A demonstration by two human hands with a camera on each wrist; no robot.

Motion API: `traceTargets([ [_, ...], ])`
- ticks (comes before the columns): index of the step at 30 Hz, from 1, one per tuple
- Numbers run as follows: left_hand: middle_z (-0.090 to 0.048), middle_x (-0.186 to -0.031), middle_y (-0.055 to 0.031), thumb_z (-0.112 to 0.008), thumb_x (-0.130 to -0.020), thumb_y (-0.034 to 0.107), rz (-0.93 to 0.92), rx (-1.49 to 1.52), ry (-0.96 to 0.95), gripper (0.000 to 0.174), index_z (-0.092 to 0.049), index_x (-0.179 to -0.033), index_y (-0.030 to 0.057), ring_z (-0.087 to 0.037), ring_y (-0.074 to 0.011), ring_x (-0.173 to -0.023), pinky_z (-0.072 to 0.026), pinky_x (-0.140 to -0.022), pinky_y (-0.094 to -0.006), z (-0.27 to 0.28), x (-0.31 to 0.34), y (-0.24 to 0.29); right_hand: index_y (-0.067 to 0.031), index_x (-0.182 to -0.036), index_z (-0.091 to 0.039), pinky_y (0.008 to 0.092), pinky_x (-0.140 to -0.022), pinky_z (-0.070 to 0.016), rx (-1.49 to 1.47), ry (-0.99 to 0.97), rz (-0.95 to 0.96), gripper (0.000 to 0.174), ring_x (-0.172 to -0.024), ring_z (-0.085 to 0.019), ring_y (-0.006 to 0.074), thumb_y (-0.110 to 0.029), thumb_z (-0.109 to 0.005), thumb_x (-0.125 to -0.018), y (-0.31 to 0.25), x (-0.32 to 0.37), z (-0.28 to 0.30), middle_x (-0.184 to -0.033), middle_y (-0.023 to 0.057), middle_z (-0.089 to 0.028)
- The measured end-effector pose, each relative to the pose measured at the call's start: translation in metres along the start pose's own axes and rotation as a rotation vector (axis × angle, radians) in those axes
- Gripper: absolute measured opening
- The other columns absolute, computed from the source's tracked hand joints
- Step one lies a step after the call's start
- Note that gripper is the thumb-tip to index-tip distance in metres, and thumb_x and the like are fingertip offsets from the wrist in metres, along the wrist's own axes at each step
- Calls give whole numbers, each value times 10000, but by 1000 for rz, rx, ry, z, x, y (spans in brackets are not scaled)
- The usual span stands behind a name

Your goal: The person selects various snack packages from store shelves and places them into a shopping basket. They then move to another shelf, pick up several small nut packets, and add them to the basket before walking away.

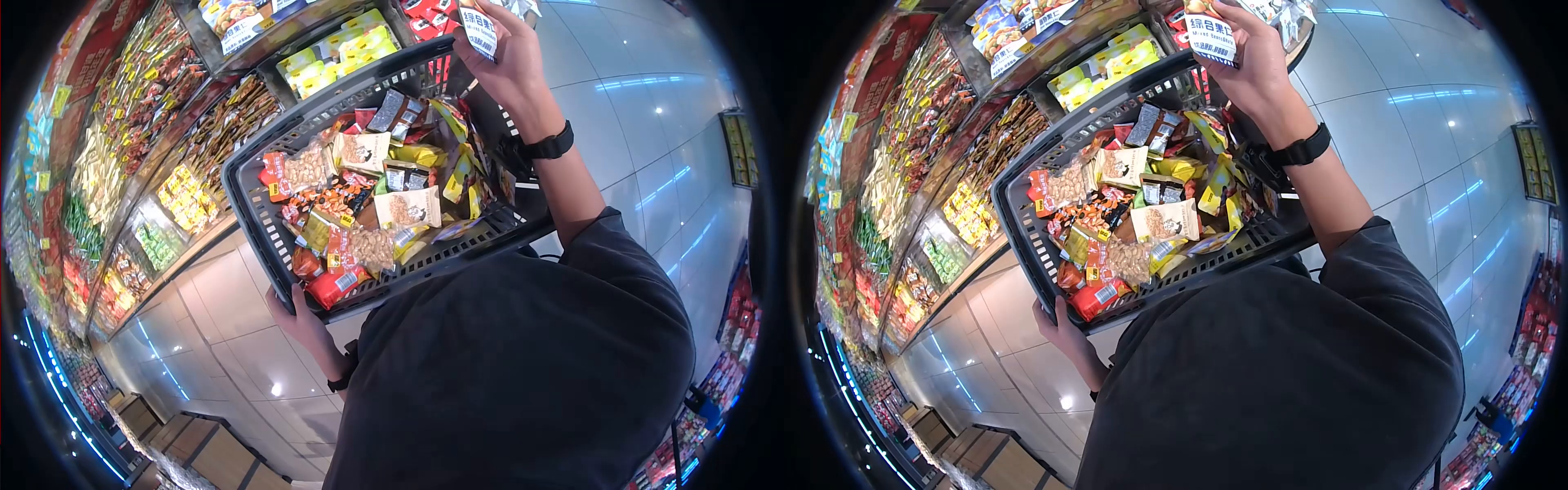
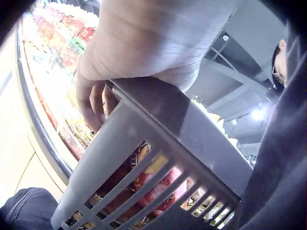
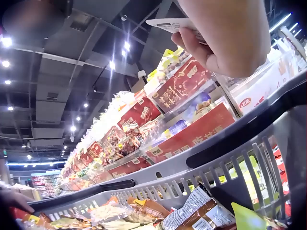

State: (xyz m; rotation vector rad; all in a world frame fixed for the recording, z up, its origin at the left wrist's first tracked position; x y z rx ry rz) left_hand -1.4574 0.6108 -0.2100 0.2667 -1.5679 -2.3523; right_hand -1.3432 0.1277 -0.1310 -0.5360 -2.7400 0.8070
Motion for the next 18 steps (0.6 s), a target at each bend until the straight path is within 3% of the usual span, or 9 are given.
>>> traceTargets([
  [7, -603, -1060, -82, -603, -942, 81, 55, 124, -42, 261, -546, -1174, -25, -559, -161, -968, -447, -894, -303, -1, -4, -7, -50, -1025, -625, 277, -718, -531, -5, 34, 9, 182, -806, -663, 166, -205, -559, -955, -4, -4, 11, -904, 58, -694],
  [9, -599, -1062, -79, -601, -947, 91, 72, 141, -47, 268, -544, -1183, -24, -556, -162, -972, -445, -896, -301, -3, -2, -6, -31, -1050, -622, 283, -741, -539, 130, 63, 74, 204, -841, -674, 174, -195, -552, -951, -11, 0, 4, -934, 71, -698],
  [11, -593, -1107, -92, -596, -958, 117, -9, 23, 13, 304, -534, -1220, -24, -553, -175, -1002, -441, -906, -308, -1, 0, 4, -8, -1080, -623, 285, -749, -542, 275, 39, 85, 231, -859, -676, 165, -175, -544, -941, -14, 16, -13, -993, 79, -695],
  [12, -576, -1196, -122, -605, -961, 169, -112, -49, 22, 367, -521, -1259, -28, -546, -212, -1093, -438, -950, -353, 0, 1, 17, -3, -1093, -620, 285, -757, -542, 332, -5, 94, 246, -870, -675, 161, -182, -548, -940, -15, 14, -9, -1008, 79, -694],
  [13, -544, -1289, -148, -613, -958, 214, -229, -330, 77, 427, -501, -1291, -28, -517, -247, -1197, -418, -1013, -402, 6, -1, 34, 2, -1106, -617, 285, -764, -541, 386, -47, 104, 262, -881, -674, 157, -190, -552, -939, -15, 14, -10, -1023, 79, -693],
  [14, -529, -1318, -152, -594, -961, 217, -314, -332, 65, 445, -477, -1309, -35, -494, -266, -1238, -386, -1052, -426, 6, -2, 52, 23, -1182, -573, 266, -823, -533, 431, -118, 81, 341, -964, -663, 164, -215, -559, -939, -14, 18, -14, -1036, 80, -692],
  [15, -515, -1346, -157, -575, -965, 220, -398, -334, 57, 463, -453, -1327, -42, -471, -285, -1279, -355, -1091, -450, 6, -1, 76, -51, -1050, -646, 250, -727, -525, 536, -49, 89, 211, -825, -686, 117, -231, -593, -953, -10, 16, -11, -952, 32, -708],
  [17, -510, -1364, -163, -581, -953, 197, -397, 17, -148, 489, -431, -1354, -39, -491, -304, -1270, -349, -1101, -466, -7, -5, 113, -61, -1035, -615, 222, -722, -505, 722, -324, 22, 200, -820, -666, 79, -236, -633, -939, -7, 49, -50, -938, 31, -690],
  [18, -506, -1371, -167, -572, -952, 193, -306, 268, -368, 498, -419, -1367, -36, -490, -311, -1274, -349, -1101, -465, -22, -3, 130, -76, -1024, -600, 212, -661, -495, 911, -310, -88, 173, -788, -646, 42, -217, -646, -935, 6, 63, -55, -889, 10, -670],
])
Point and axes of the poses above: each hand's wrist, its own x-axis away from the middle knuckle, its own z-axis out of the back of the hand, y = z × x, the point moved 7 cm from there along -x, towards the middle knuckle
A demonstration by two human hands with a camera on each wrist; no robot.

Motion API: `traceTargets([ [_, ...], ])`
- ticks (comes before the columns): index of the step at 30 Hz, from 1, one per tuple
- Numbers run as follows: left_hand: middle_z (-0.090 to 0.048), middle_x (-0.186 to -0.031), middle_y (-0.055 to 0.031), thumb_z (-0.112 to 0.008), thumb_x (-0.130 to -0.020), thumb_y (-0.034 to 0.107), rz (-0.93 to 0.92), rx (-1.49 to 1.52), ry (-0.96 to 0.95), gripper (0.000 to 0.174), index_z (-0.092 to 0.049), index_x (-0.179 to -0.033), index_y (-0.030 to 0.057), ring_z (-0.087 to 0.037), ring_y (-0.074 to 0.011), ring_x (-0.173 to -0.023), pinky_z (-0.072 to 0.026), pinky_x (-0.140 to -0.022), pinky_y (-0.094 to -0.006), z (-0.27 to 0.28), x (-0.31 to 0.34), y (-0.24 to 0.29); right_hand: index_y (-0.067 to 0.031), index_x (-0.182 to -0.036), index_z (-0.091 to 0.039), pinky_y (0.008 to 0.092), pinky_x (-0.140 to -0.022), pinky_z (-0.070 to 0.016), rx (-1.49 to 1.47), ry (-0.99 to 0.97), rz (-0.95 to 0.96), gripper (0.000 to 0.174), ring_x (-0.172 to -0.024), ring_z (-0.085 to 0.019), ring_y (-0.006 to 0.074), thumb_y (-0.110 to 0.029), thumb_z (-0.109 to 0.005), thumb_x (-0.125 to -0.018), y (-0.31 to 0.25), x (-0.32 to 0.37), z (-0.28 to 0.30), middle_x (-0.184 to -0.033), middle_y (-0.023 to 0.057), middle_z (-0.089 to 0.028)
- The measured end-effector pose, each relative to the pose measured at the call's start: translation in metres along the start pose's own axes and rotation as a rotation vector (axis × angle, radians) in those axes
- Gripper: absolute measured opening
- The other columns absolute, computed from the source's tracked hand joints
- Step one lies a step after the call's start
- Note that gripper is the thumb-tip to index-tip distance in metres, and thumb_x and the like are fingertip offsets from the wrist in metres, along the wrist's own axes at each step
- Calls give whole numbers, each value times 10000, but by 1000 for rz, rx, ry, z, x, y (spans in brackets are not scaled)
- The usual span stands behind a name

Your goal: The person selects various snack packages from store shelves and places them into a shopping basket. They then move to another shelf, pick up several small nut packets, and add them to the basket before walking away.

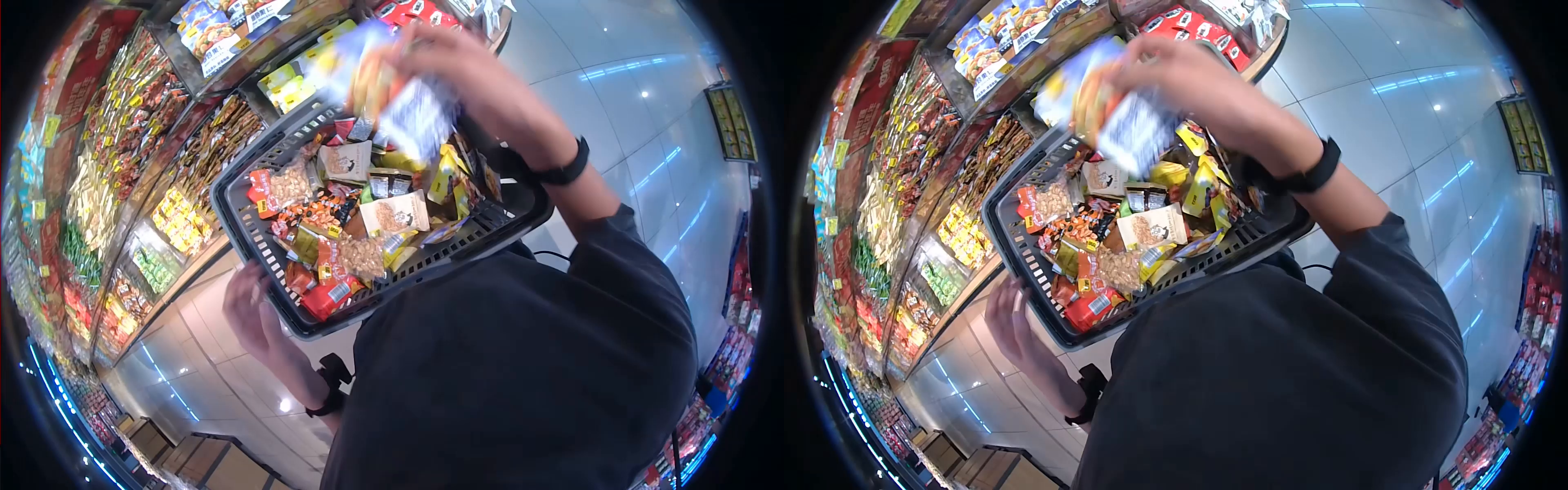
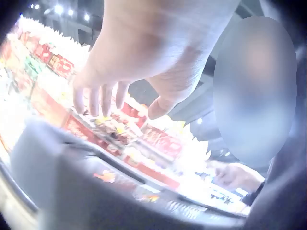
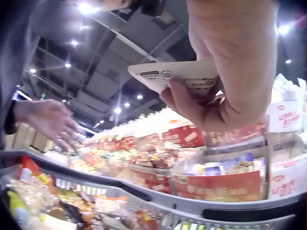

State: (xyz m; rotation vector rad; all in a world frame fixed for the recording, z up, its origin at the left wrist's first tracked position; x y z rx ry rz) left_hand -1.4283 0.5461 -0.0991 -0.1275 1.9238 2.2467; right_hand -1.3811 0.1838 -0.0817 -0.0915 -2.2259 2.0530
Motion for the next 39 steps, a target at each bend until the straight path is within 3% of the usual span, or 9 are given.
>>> traceTargets([
  [3, -496, -1388, -174, -553, -958, 220, 283, 698, -411, 544, -381, -1411, -26, -492, -308, -1278, -350, -1103, -467, -65, -13, 9, -61, -1068, -556, 203, -502, -423, 220, -345, -110, 262, -626, -570, 22, -288, -637, -966, 10, 34, -69, -734, -10, -642],
  [5, -497, -1390, -159, -499, -1005, 244, 244, 64, -612, 508, -374, -1428, -8, -503, -288, -1273, -362, -1106, -480, -94, -14, -14, -47, -1115, -513, 234, -487, -408, 164, -413, -68, 305, -576, -497, 47, -302, -613, -982, 25, 51, -96, -746, 4, -596],
  [7, -502, -1394, -126, -470, -1037, 240, 750, 816, -412, 452, -381, -1421, 19, -512, -274, -1281, -419, -1080, -470, -120, -5, -22, -38, -1142, -504, 256, -520, -425, 212, -401, 10, 317, -641, -510, 70, -286, -614, -978, 39, 52, -101, -805, 49, -591],
  [15, -614, -1242, -232, -346, -1057, 414, 899, 990, -464, 544, -508, -1310, -39, -616, -334, -1154, -496, -1006, -443, -146, -54, -32, -9, -1006, -608, 430, -791, -521, 1025, -427, 316, 248, -885, -631, 353, -66, -668, -771, 5, 53, -11, -878, 177, -630],
  [19, -643, -1132, -211, -463, -982, 293, 805, 1146, -576, 459, -522, -1294, -38, -638, -344, -1072, -496, -996, -466, -151, -58, -44, -83, -885, -701, 426, -813, -524, 1502, -832, 153, 160, -932, -635, 317, -135, -646, -744, 66, 88, 16, -928, 134, -645],
  [23, -600, -1052, -144, -505, -922, 181, 784, 1219, -611, 471, -481, -1329, -56, -615, -298, -993, -467, -1012, -496, -153, -60, -38, -115, -836, -711, 390, -830, -521, 1654, -828, 217, 110, -955, -637, 281, -159, -627, -780, 91, 99, 12, -941, 86, -656],
  [35, -643, -1113, -160, -486, -926, 270, 754, 1227, -460, 496, -501, -1302, -52, -643, -317, -983, -517, -917, -462, -141, -72, -65, -51, -921, -722, 397, -684, -528, 932, -658, 201, 197, -769, -674, 323, -31, -587, -779, -30, 42, 1, -824, 143, -705],
  [37, -641, -1139, -168, -458, -976, 327, 727, 1209, -597, 478, -538, -1268, -43, -642, -325, -995, -503, -952, -479, -146, -69, -57, -18, -1005, -691, 361, -634, -503, 984, -628, 324, 180, -671, -652, 265, -169, -644, -921, -57, 32, -12, -797, 155, -685],
  [39, -640, -1174, -164, -429, -1006, 408, 775, 1149, -587, 527, -534, -1296, -20, -647, -312, -1028, -515, -942, -460, -147, -62, -49, 10, -1022, -657, 331, -621, -485, 676, -623, 72, 281, -647, -582, 123, -263, -653, -956, -46, 23, -27, -726, 87, -633],
])
Point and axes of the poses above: each hand's wrist, its own x-axis away from the middle knuckle, its own z-axis out of the back of the hand, y = z × x, the point moved 7 cm from there along -x, towards the middle knuckle
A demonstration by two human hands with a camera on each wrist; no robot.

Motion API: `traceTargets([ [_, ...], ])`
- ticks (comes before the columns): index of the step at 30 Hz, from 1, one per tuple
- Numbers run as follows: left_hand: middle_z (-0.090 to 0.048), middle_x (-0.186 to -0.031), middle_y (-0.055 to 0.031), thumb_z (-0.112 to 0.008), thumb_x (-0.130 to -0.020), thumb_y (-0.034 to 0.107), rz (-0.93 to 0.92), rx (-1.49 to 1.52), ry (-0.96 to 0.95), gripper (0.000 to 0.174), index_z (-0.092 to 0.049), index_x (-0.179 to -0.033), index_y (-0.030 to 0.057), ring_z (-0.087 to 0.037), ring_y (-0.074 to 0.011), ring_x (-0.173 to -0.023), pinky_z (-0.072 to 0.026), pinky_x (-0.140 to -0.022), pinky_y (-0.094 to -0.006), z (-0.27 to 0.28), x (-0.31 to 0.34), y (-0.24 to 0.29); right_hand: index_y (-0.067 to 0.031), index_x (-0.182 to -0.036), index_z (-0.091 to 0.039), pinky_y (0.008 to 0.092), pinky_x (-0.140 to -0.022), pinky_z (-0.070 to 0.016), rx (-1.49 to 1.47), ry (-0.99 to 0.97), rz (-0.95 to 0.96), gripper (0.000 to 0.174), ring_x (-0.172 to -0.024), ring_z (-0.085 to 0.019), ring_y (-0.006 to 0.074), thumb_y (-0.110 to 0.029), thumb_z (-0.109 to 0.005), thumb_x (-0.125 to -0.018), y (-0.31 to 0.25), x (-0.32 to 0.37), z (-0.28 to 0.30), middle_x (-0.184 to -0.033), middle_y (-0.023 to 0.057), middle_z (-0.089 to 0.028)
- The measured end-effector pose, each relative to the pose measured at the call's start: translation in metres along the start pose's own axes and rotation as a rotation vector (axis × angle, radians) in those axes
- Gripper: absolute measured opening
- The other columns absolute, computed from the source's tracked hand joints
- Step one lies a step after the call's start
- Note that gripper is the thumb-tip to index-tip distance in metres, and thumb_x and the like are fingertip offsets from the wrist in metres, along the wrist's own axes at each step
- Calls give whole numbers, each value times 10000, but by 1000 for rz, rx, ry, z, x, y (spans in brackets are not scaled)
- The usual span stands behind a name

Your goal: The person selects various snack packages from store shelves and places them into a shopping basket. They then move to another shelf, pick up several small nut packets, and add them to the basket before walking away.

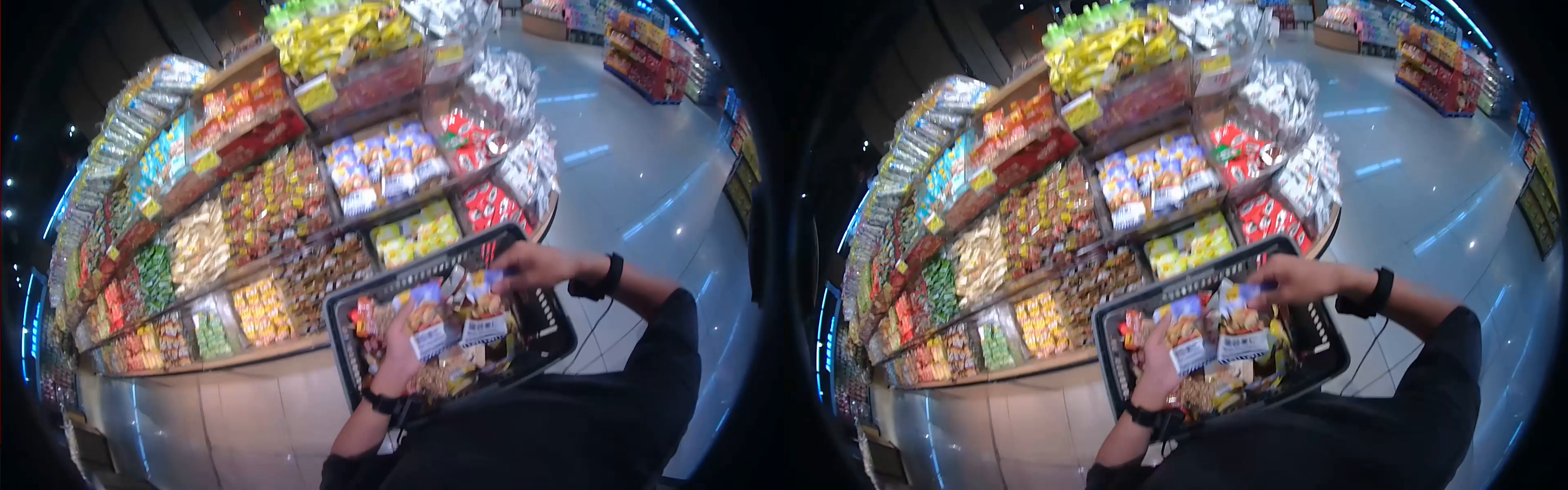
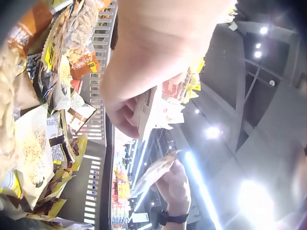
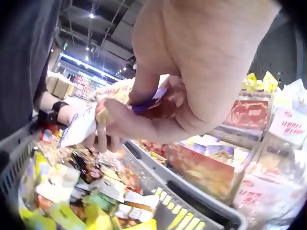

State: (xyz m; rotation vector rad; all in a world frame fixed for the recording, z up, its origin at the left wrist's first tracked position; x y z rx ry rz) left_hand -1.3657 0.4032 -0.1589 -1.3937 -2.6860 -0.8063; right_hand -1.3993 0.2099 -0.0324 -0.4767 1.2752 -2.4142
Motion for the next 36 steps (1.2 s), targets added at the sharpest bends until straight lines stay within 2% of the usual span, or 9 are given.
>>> traceTargets([
  [5, -542, -1369, -204, -323, -991, 631, 116, -14, -137, 751, -406, -1423, 22, -588, -359, -1205, -490, -1017, -493, -19, 6, -12, 40, -1095, -624, 260, -592, -560, -67, -69, -60, 258, -675, -655, 103, -183, -632, -964, 23, -40, -48, -829, 53, -664],
  [10, -596, -1255, -268, -541, -978, 272, 138, -194, -108, 511, -439, -1353, -60, -633, -378, -1126, -520, -982, -480, -14, 17, -10, 90, -1008, -607, 296, -565, -574, -345, 39, -194, 265, -627, -680, 164, -153, -675, -929, 19, -50, -61, -833, 127, -672],
  [14, -651, -1139, -232, -605, -874, 172, 207, -246, 54, 431, -543, -1213, -87, -677, -356, -1018, -607, -798, -430, 10, 12, -13, 26, -953, -592, 317, -575, -506, -187, 156, -227, 277, -666, -649, 137, -241, -663, -945, 15, -48, -46, -727, 66, -647],
  [18, -629, -1136, -198, -540, -795, 215, -3, -156, -133, 519, -536, -1232, -64, -661, -328, -938, -569, -817, -417, -6, 6, 1, 23, -1081, -501, 428, -602, -497, 401, 289, 53, 229, -684, -663, 322, -165, -561, -965, 58, -44, -14, -730, 164, -629],
  [22, -654, -1079, -246, -527, -807, 208, -43, -98, -106, 524, -524, -1270, -37, -676, -379, -951, -605, -741, -448, 3, 7, 7, 7, -1185, -552, 406, -580, -595, 729, -415, -395, 293, -802, -712, 346, -110, -523, -918, 133, -13, -63, -921, 224, -677],
  [25, -659, -1061, -246, -520, -810, 208, -29, -80, -78, 523, -519, -1279, -23, -675, -382, -962, -607, -722, -440, 3, 8, 6, -9, -1315, -534, 365, -536, -625, 415, -546, -718, 424, -835, -722, 315, -43, -520, -893, 131, 4, -83, -1061, 222, -668],
  [28, -663, -1048, -237, -524, -835, 208, -26, -86, -34, 493, -524, -1281, -3, -688, -382, -934, -615, -696, -439, 6, 9, 6, -9, -1354, -511, 350, -540, -642, 369, -575, -752, 469, -843, -724, 304, -1, -505, -885, 125, 10, -91, -1142, 205, -648],
  [33, -687, -947, -231, -562, -884, 240, -55, -125, 9, 490, -518, -1313, 6, -708, -334, -815, -612, -659, -378, 5, 13, 11, 75, -1037, -646, 358, -603, -607, 577, -523, -760, 257, -773, -725, 315, -20, -554, -817, 146, 21, -82, -862, 209, -706],
  [36, -695, -948, -216, -562, -888, 245, -66, -143, 14, 459, -541, -1279, 5, -715, -325, -833, -617, -699, -389, 9, 12, 12, 77, -1003, -624, 407, -663, -576, 770, -451, -482, 244, -811, -704, 348, -51, -585, -798, 133, 24, -73, -839, 221, -692],
])
Point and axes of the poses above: each hand's wrist, its own x-axis away from the middle knuckle, its own z-axis out of the back of the hand, y = z × x, the point moved 7 cm from there along -x, towards the middle knuckle
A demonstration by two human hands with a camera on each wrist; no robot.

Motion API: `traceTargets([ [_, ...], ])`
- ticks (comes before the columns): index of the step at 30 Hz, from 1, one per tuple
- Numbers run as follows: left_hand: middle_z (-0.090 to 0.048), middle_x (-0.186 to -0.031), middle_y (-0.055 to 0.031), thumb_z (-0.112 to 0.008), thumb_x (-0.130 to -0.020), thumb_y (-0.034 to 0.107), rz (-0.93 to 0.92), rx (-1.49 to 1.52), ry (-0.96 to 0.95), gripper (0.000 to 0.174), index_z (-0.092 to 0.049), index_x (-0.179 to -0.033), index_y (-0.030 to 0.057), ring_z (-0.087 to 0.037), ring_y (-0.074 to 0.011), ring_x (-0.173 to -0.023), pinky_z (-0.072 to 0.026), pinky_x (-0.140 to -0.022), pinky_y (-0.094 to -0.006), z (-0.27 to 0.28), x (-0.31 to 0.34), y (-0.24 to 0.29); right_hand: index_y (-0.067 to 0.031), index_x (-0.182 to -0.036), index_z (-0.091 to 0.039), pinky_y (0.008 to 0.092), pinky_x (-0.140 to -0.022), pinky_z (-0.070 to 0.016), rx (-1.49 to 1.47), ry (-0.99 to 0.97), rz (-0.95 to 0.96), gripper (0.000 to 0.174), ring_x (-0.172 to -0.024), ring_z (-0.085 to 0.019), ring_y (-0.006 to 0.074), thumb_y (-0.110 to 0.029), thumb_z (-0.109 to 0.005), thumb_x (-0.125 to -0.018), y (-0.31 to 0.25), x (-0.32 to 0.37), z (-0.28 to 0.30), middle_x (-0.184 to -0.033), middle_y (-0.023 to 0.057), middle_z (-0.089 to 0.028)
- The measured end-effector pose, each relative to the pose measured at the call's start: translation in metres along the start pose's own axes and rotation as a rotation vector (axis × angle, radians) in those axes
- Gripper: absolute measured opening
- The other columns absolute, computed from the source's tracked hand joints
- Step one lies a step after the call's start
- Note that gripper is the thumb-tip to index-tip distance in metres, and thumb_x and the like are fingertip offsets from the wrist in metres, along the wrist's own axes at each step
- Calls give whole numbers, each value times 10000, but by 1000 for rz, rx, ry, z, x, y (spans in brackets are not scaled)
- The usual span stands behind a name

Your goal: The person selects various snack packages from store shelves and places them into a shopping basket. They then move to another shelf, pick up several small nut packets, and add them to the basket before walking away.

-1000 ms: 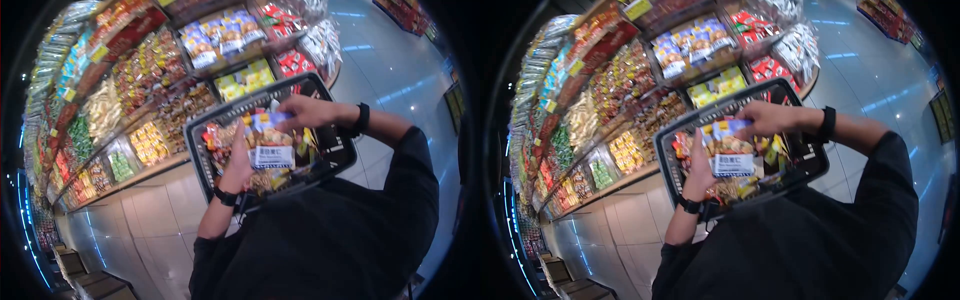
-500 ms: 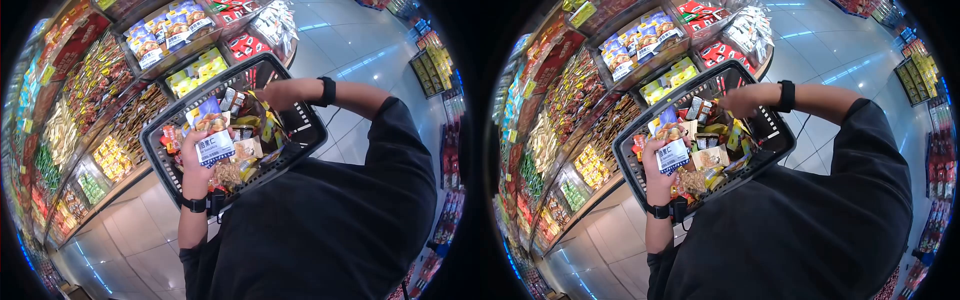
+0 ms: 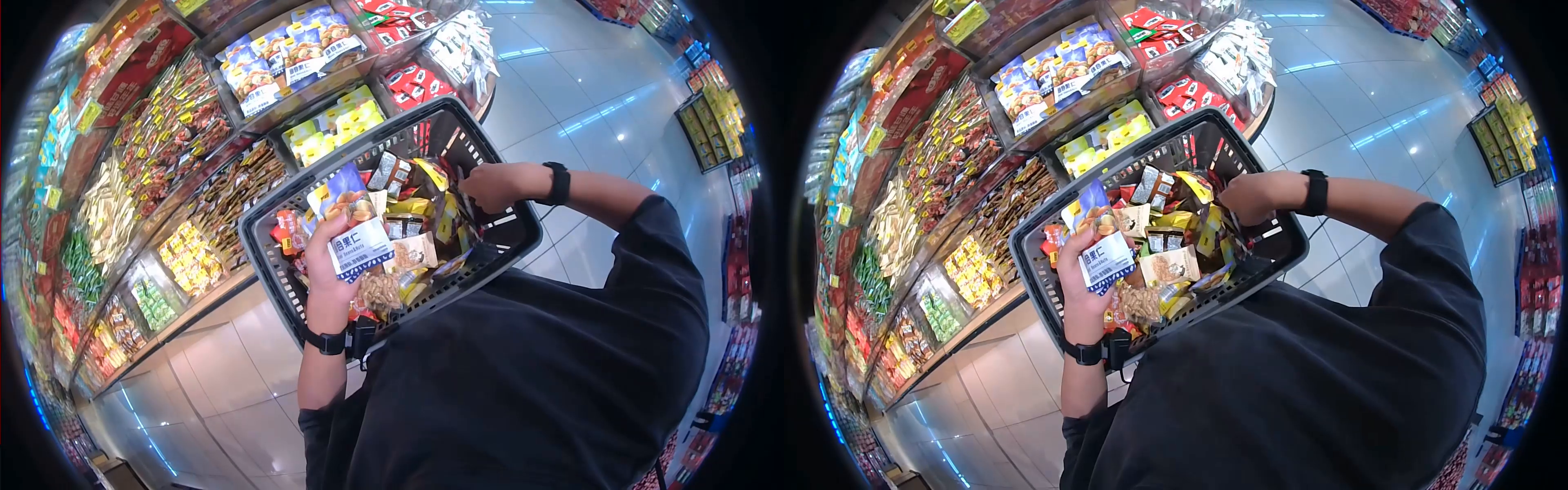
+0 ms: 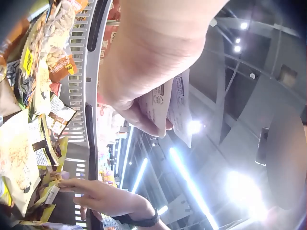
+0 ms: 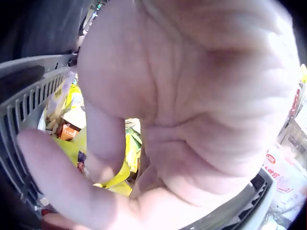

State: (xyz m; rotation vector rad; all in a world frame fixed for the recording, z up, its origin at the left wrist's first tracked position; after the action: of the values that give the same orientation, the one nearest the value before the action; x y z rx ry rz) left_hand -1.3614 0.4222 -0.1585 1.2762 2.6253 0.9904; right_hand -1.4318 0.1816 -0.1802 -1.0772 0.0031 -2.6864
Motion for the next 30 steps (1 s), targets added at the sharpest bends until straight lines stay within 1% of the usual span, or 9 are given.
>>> traceTargets([
  [2, -704, -957, -192, -559, -890, 236, -25, 43, 61, 429, -561, -1250, 3, -718, -320, -865, -615, -717, -389, 1, 1, 2, 95, -934, -660, 388, -671, -573, -140, 2, -126, 272, -862, -706, 338, -23, -610, -694, -3, 21, 14, -868, 237, -697],
  [6, -704, -999, -173, -545, -896, 215, -23, 49, 106, 390, -573, -1227, 11, -717, -312, -883, -612, -751, -409, 3, 0, 2, 69, -1047, -568, 469, -765, -514, -130, 186, -40, 330, -885, -652, 408, -106, -623, -772, -13, 38, 31, -841, 246, -660],
  [7, -700, -1014, -167, -538, -895, 202, -20, 53, 121, 390, -572, -1240, 23, -716, -309, -883, -610, -767, -421, 4, -1, 2, 29, -931, -646, 459, -789, -523, -148, 250, -28, 264, -897, -656, 393, -149, -668, -737, -18, 48, 43, -860, 220, -677],
  [15, -698, -1004, -119, -596, -892, 185, -86, -13, 315, 289, -623, -1128, 20, -712, -248, -892, -598, -785, -385, 16, -3, 6, -24, -1232, -557, 465, -715, -477, -40, 317, 104, 507, -804, -640, 391, -217, -747, -802, -89, 138, 142, -749, 200, -645],
  [17, -689, -1019, -104, -616, -900, 214, -15, -135, 334, 303, -616, -1141, 30, -703, -231, -923, -584, -809, -376, 16, -3, 0, -26, -1230, -585, 459, -697, -478, 29, 511, 345, 481, -771, -640, 385, -216, -737, -815, -110, 151, 160, -732, 198, -645],
  [22, -687, -1021, -87, -572, -954, 254, 55, -82, 203, 283, -611, -1152, 56, -685, -213, -932, -563, -853, -373, -6, 0, -8, -14, -1201, -606, 468, -725, -491, 58, 605, 518, 449, -761, -643, 375, -217, -726, -818, -138, 112, 175, -722, 185, -650],
  [25, -676, -1111, -105, -469, -1024, 334, 37, 159, 21, 337, -598, -1204, 80, -672, -239, -1040, -554, -908, -394, -4, -8, -14, -4, -1247, -554, 472, -768, -499, -27, 489, 475, 491, -815, -648, 372, -196, -710, -823, -144, 68, 161, -842, 193, -673],
  [29, -641, -1216, -98, -402, -1033, 431, 16, 140, 122, 424, -547, -1277, 116, -653, -253, -1098, -549, -943, -411, -7, -4, -6, -4, -1329, -444, 474, -818, -511, -130, 720, 457, 579, -967, -625, 390, -150, -686, -825, -143, 39, 141, -1093, 206, -638],
  [30, -647, -1195, -96, -465, -1020, 404, 14, 113, 162, 397, -543, -1276, 111, -661, -246, -1075, -560, -924, -397, -1, -2, -6, -6, -1350, -414, 471, -838, -514, -187, 798, 451, 601, -1020, -609, 395, -135, -679, -825, -141, 39, 143, -1170, 205, -614],
])
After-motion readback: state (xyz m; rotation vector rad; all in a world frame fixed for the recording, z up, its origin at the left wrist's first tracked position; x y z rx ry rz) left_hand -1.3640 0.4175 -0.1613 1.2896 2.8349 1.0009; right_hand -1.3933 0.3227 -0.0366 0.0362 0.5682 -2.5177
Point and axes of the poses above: each hand's wrist, its own x-axis away from the middle knuckle, its own z-axis out of the back of the hand, y = z × x, the point moved 7 cm from there along -x, towards the middle knuckle
